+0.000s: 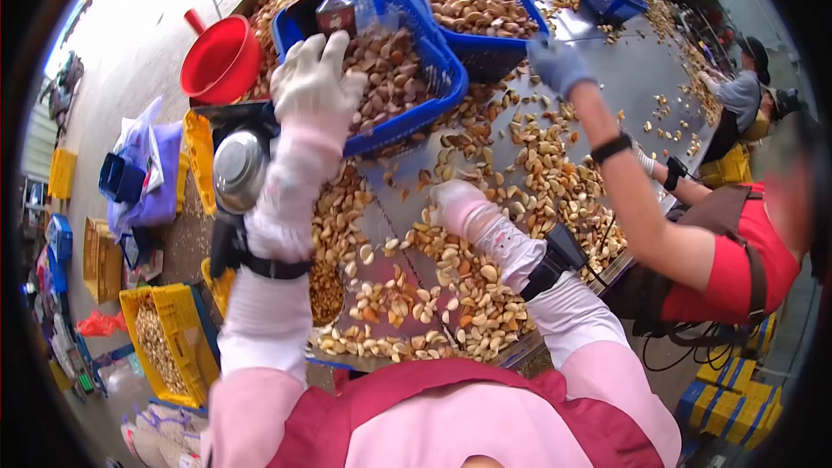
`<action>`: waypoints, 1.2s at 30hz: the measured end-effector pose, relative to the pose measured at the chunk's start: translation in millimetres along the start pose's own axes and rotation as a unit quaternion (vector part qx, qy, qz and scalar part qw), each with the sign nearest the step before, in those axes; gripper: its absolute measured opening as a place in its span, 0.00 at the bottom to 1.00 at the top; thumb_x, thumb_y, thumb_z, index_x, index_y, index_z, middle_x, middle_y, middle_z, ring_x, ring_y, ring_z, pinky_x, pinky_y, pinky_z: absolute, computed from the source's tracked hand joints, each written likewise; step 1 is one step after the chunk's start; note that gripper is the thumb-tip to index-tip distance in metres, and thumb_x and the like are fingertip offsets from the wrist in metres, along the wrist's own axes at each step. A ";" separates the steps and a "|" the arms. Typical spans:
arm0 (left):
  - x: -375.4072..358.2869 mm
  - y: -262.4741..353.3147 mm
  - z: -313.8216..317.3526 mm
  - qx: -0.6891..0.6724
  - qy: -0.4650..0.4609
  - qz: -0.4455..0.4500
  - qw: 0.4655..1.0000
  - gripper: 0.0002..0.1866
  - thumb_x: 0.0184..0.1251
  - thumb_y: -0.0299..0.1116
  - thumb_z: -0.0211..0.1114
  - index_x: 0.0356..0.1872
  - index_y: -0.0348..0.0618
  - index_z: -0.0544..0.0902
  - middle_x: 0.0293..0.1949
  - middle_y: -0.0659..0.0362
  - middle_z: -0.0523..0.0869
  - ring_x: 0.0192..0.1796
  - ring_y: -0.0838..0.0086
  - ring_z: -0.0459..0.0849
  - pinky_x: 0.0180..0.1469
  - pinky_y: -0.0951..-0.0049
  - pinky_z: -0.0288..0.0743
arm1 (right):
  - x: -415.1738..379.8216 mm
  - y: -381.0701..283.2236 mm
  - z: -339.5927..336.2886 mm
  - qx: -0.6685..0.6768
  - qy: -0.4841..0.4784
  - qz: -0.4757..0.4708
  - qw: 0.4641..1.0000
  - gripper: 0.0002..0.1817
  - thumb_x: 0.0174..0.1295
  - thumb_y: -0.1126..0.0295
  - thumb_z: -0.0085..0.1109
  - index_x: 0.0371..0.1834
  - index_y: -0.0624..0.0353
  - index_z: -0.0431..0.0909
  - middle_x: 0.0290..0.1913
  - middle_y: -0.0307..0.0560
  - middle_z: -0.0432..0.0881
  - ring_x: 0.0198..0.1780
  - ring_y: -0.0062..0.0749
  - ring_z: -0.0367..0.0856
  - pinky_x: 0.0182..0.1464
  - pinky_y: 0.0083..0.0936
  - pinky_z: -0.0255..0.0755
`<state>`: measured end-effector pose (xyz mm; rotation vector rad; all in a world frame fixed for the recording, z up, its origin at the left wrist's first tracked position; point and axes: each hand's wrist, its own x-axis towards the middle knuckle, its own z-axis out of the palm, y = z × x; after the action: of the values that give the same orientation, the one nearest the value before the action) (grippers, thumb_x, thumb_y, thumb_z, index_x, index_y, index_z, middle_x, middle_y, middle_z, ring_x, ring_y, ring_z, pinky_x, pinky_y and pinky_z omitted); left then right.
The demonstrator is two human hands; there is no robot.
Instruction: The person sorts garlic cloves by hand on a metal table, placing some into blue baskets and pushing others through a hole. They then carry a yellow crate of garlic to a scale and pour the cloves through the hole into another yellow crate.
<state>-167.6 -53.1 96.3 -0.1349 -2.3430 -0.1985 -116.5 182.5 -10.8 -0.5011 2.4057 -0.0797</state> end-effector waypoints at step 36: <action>-229.9 179.7 -42.5 -0.426 -0.411 0.385 0.708 0.33 0.54 0.51 0.75 0.63 0.56 0.80 0.67 0.54 0.78 0.68 0.58 0.75 0.70 0.42 0.61 | -13.6 84.9 -154.2 0.381 0.485 -0.116 0.779 0.25 0.68 0.63 0.59 0.66 0.63 0.77 0.64 0.61 0.80 0.66 0.47 0.79 0.71 0.31 0.70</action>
<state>51.4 107.0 -19.5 -1.9680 -2.5326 -0.9300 -232.3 254.9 101.0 -0.3885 2.8768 -1.7210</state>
